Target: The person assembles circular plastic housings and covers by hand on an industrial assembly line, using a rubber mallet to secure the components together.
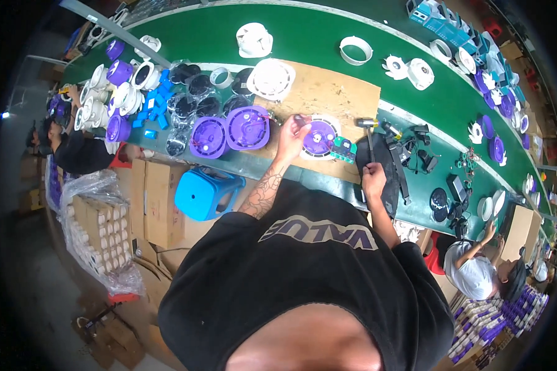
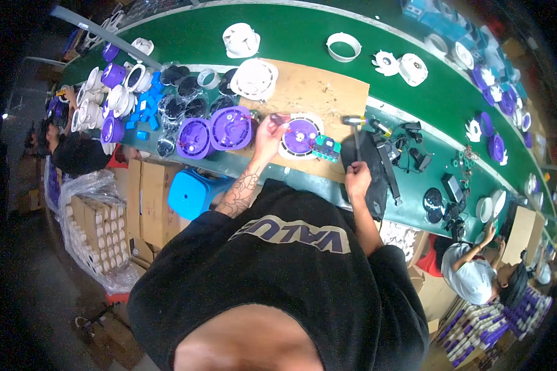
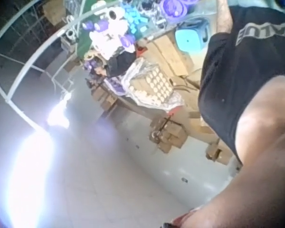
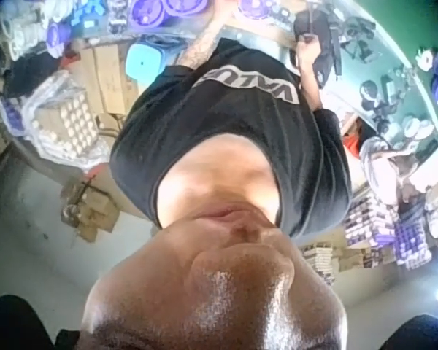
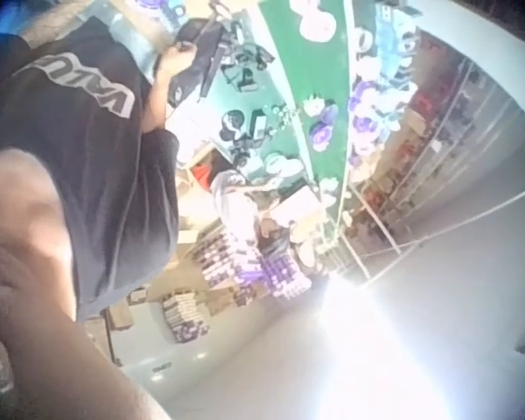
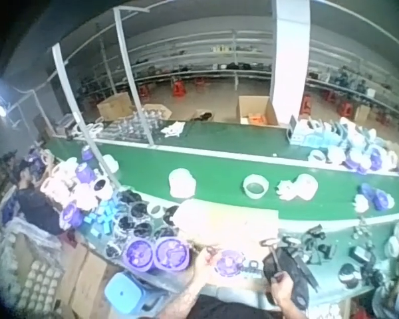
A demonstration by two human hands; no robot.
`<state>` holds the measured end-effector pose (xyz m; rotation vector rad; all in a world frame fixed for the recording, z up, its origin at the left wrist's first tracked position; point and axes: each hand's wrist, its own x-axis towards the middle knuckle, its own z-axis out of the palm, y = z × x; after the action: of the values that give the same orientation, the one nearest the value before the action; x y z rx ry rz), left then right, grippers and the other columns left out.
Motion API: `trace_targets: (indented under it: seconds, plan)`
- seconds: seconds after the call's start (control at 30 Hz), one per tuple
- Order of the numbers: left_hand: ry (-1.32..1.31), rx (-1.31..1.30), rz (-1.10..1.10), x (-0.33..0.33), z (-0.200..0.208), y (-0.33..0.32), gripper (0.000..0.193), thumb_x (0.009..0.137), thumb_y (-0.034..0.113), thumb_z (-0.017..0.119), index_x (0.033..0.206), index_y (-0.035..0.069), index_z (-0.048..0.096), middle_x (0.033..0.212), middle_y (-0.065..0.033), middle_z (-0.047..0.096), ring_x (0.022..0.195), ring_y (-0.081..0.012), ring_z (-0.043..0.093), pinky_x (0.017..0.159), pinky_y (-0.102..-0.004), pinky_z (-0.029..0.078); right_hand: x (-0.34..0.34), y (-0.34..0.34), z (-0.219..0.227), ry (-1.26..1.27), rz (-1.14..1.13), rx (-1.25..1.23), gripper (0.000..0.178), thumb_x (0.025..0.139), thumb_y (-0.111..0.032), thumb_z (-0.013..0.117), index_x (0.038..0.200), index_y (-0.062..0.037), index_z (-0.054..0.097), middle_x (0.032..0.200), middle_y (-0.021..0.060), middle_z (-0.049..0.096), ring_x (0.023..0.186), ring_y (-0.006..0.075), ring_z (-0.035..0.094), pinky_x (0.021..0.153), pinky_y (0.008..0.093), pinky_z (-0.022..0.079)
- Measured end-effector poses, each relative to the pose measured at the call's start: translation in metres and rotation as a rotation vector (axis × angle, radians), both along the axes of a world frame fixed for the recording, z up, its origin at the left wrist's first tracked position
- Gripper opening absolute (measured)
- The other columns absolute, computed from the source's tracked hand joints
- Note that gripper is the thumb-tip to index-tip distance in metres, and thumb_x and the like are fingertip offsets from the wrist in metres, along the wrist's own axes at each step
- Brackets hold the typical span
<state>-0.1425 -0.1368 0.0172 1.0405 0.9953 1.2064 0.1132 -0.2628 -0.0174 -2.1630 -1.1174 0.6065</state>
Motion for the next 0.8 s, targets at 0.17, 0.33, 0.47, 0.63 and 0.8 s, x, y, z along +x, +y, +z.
trace_targets:
  seconds: [0.17, 0.33, 0.47, 0.63, 0.8]
  plan:
    - [0.092, 0.008, -0.015, 0.021, -0.012, -0.011, 0.024, 0.087, -0.006, 0.057, 0.11, -0.001, 0.052, 0.11, -0.0108, 0.063, 0.103, -0.0141, 0.059, 0.089, -0.0264, 0.049, 0.016, -0.008, -0.006, -0.074, 0.05, -0.015, 0.02, 0.078, -0.012, 0.067, 0.094, -0.0016, 0.061, 0.086, 0.016, 0.063, 0.089, 0.0312, 0.06, 0.079, 0.0416, 0.048]
    - [0.222, 0.093, -0.096, 0.022, -0.031, -0.016, 0.026, 0.088, -0.001, 0.059, 0.113, 0.002, 0.053, 0.106, -0.0114, 0.065, 0.099, -0.0172, 0.062, 0.085, -0.0301, 0.049, 0.015, -0.006, 0.002, -0.449, 0.18, -0.304, 0.025, 0.079, -0.019, 0.068, 0.094, -0.0011, 0.06, 0.09, 0.0185, 0.063, 0.09, 0.0351, 0.06, 0.082, 0.0435, 0.049]
    - [0.321, 0.191, -0.048, 0.027, -0.04, -0.016, 0.025, 0.088, 0.01, 0.062, 0.111, 0.0, 0.057, 0.101, -0.0165, 0.066, 0.095, -0.027, 0.066, 0.082, -0.0359, 0.051, 0.058, 0.014, -0.007, 0.557, 0.209, -0.803, 0.034, 0.078, -0.013, 0.065, 0.107, -0.0008, 0.053, 0.096, 0.0152, 0.063, 0.086, 0.0288, 0.066, 0.074, 0.0435, 0.056]
    - [0.551, 0.252, -0.055, 0.026, -0.02, -0.025, 0.021, 0.09, 0.012, 0.061, 0.106, -0.001, 0.058, 0.096, -0.016, 0.067, 0.088, -0.025, 0.066, 0.078, -0.0353, 0.051, 0.048, 0.034, 0.024, 1.383, -0.055, -0.472, 0.046, 0.082, -0.003, 0.052, 0.126, 0.0001, 0.039, 0.092, 0.0141, 0.061, 0.075, 0.0249, 0.065, 0.067, 0.0411, 0.057]
    - [0.624, 0.328, -0.113, 0.029, -0.007, -0.018, 0.02, 0.09, 0.016, 0.06, 0.104, 0.001, 0.059, 0.089, -0.0197, 0.067, 0.085, -0.0363, 0.066, 0.072, -0.0407, 0.052, 0.046, 0.072, 0.039, 1.156, -0.021, -0.42, 0.023, 0.096, -0.028, 0.054, 0.088, -0.0072, 0.049, 0.059, -0.0039, 0.039, 0.043, 0.0054, 0.035, 0.036, 0.0225, 0.03]
